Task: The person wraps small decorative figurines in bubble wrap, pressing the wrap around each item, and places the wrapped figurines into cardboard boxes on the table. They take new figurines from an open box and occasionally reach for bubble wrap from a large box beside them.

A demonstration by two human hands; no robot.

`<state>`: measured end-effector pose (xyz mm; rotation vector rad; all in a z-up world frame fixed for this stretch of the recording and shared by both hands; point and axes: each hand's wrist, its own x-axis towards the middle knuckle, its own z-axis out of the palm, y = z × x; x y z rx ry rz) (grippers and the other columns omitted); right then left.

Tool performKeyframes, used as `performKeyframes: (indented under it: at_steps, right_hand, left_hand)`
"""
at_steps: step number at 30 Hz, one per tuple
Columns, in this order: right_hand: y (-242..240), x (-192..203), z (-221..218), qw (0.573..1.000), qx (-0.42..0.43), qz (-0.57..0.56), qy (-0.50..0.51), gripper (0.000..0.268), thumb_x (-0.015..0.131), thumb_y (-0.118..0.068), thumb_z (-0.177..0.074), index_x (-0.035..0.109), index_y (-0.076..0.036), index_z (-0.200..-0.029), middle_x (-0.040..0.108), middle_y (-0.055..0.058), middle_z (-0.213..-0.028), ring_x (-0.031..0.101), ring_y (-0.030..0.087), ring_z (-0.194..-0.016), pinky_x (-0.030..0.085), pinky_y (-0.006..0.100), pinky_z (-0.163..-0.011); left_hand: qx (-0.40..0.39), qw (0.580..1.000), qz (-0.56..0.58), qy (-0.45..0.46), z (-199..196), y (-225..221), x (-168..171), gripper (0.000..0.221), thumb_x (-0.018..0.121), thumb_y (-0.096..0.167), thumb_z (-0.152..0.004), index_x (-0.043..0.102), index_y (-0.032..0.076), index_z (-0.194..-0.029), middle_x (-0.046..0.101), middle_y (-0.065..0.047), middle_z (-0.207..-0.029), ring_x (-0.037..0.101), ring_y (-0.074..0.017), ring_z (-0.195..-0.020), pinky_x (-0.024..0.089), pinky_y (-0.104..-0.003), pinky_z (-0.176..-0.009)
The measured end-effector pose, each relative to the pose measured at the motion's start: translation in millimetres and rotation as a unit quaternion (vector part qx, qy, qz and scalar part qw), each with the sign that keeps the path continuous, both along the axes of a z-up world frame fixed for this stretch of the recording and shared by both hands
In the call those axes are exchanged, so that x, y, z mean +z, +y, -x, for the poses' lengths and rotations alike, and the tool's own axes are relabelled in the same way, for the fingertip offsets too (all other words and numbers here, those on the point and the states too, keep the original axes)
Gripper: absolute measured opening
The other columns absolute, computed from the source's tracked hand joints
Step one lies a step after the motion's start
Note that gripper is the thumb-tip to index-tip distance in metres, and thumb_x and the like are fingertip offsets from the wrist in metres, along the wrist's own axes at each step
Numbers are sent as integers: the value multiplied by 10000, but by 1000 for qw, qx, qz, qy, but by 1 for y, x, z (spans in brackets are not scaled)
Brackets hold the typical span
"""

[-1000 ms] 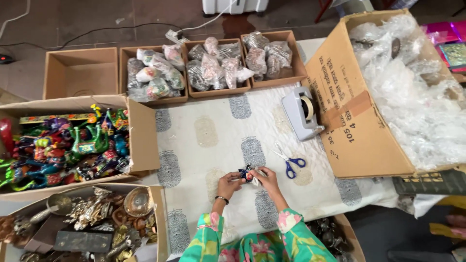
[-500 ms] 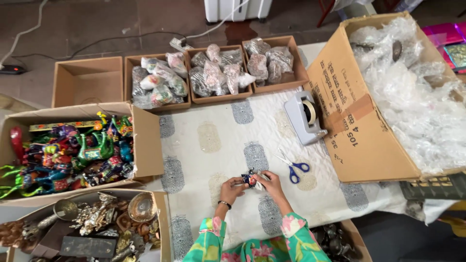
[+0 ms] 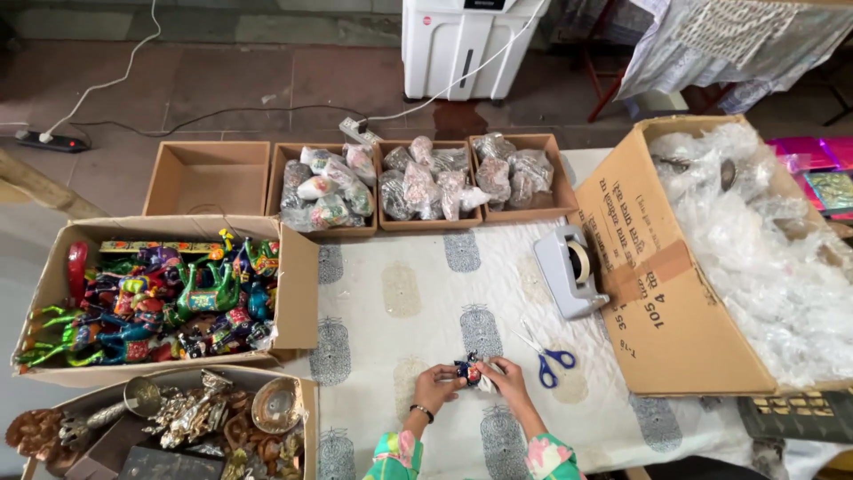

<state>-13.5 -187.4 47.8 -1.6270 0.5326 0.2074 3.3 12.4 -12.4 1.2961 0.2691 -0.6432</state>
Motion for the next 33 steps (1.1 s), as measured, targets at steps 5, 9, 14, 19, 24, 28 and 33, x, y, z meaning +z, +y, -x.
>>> performKeyframes:
  at_steps: [5,9,14,19,24,28,33]
  right_hand:
    - [0,0,-7,999,-1,-39,3,251,811,-240,-857,771,-8,-942,740,11,-834,638,61,-711,495,225,-627]
    - [4,8,-4,998,-15,-64,17,234,814,-232,-849,763,-21,-939,729,0,-825,626,51,-702,475,219,-605]
    - [-2,-18,-3,999,-18,-28,-4,256,840,-242,-849,765,-11,-928,678,-12,-780,549,48,-657,401,220,-553]
    - [2,-3,-2,999,-9,-29,-24,270,838,-254,-849,755,-6,-916,702,-23,-789,573,27,-673,433,198,-565]
    - [2,-8,-3,999,-23,-30,-3,280,840,-262,-843,760,-6,-923,686,-12,-770,567,44,-650,416,215,-548]
    - [3,-4,-2,999,-25,-26,-11,289,849,-265,-842,761,1,-912,691,-9,-768,569,43,-649,420,214,-553]
    - [4,2,-3,999,-29,-46,7,271,849,-261,-827,761,-21,-916,700,-17,-773,594,46,-649,433,211,-552]
  left_hand:
    - [2,1000,6,-7,-4,0,0,416,887,133,-775,712,9,-1132,752,-94,-1081,749,-150,-848,654,-277,-622]
    - [5,1000,12,3,0,0,-4,402,880,127,-792,719,3,-1139,747,-112,-1074,730,-156,-826,640,-282,-625]
    - [-1,1000,18,9,-1,1,-2,409,873,127,-790,707,10,-1145,750,-103,-1084,735,-149,-842,648,-280,-637]
    - [-3,1000,6,4,0,1,-2,428,871,135,-779,701,10,-1151,752,-104,-1085,734,-142,-854,652,-281,-635]
    - [-2,1000,2,3,-2,1,1,428,873,151,-794,701,-21,-1146,752,-117,-1083,726,-145,-850,649,-278,-638]
    - [-2,1000,-3,-5,1,1,1,438,875,153,-787,698,-22,-1148,752,-117,-1086,732,-140,-862,658,-281,-640]
    - [10,1000,-2,-6,1,-1,-3,446,879,157,-789,695,-25,-1153,760,-130,-1087,733,-154,-852,640,-276,-645]
